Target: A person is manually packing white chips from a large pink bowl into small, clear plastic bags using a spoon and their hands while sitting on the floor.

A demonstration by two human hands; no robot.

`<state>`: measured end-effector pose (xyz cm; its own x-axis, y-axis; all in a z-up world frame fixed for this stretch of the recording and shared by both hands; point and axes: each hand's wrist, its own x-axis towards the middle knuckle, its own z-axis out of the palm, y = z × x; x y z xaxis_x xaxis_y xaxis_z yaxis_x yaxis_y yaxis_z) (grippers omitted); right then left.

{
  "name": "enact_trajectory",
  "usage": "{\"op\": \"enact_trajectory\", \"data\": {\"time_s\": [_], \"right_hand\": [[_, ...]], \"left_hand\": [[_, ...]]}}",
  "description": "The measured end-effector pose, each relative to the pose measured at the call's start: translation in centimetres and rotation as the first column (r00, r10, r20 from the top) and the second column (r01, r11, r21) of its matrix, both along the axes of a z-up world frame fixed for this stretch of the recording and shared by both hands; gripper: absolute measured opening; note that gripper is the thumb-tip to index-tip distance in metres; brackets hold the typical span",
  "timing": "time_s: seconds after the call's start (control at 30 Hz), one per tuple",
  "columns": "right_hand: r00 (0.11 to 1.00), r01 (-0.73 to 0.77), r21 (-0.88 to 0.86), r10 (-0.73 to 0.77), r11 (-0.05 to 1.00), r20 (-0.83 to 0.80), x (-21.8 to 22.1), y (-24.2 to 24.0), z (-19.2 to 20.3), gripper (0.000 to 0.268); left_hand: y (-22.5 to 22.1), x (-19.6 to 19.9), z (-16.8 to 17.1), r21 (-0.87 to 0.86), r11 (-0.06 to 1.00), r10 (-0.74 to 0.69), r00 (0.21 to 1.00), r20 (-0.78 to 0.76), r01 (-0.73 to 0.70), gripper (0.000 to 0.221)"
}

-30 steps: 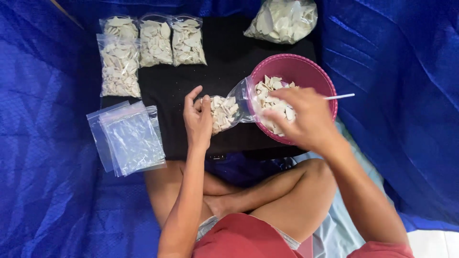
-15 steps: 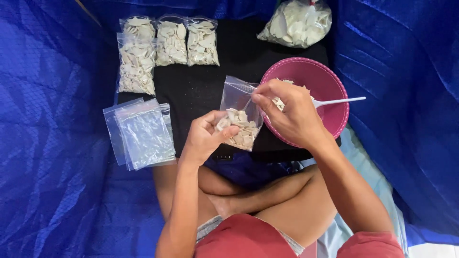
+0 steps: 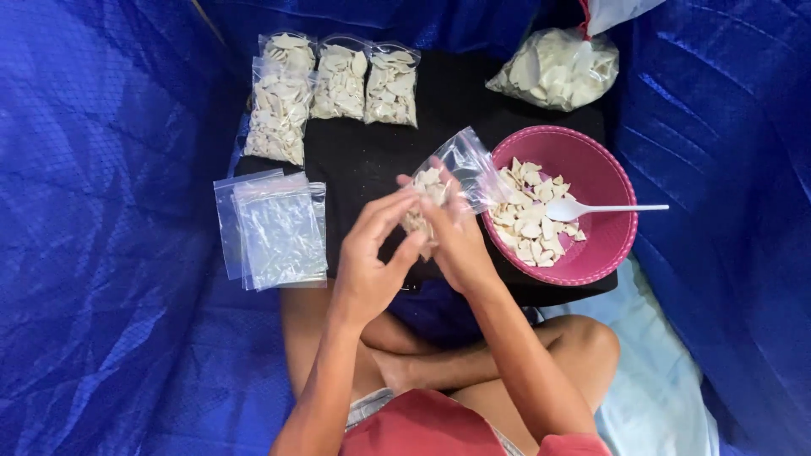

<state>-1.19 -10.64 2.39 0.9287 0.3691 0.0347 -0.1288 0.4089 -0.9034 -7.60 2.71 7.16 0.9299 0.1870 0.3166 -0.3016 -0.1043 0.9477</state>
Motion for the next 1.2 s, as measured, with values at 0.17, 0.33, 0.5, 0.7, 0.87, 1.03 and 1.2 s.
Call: {"op": "enact_trajectory", "data": {"time_s": [0.17,0.33,0.5,0.7,0.87,1.03,1.2], "right_hand": [[0.976,0.021,0.284,0.042,0.959,-0.214,-0.3,1.4,1.7,0.067],[0.986,-0.042,0.269,0.084,0.962,-0.146,-1.1,2.9,1.4,0.072],[0.972,0.162,0.177,-0.126,0.971,-0.201,-0.4,1.6,-0.5,0.054],[0.928,0.223,-0.038,-0.224,0.974,-0.296,0.5,-0.2,-4.2,0.036],[0.950,0.187,-0.139,-0.215,0.973,-0.226,-0.4,0.0,-2.1,0.042],[0.976,0.183,-0.271,-0.207,0.945,-0.062,-1.0,-0.4,0.0,0.027],[0.975,0.185,-0.461,-0.101,0.868,0.200,-1.5,-0.6,2.3,0.013]], "left_hand": [[2.0,0.4,-3.2,-0.270,0.939,0.135,0.951,-0.277,-0.212,0.047],[0.3,0.8,-3.6,-0.534,0.827,-0.142,0.853,-0.502,-0.176,0.067],[2.0,1.7,-9.0,-0.520,0.787,0.006,0.849,-0.529,-0.330,0.045],[3.7,1.8,-8.4,-0.345,0.844,0.173,0.818,-0.549,-0.410,0.033],[3.6,1.3,-6.9,-0.426,0.834,0.138,0.879,-0.456,-0.352,0.034],[3.6,0.9,-5.0,-0.435,0.855,0.148,0.936,-0.318,-0.283,0.040],[3.9,1.4,-5.8,-0.369,0.893,0.193,0.960,-0.203,-0.257,0.039]]}}
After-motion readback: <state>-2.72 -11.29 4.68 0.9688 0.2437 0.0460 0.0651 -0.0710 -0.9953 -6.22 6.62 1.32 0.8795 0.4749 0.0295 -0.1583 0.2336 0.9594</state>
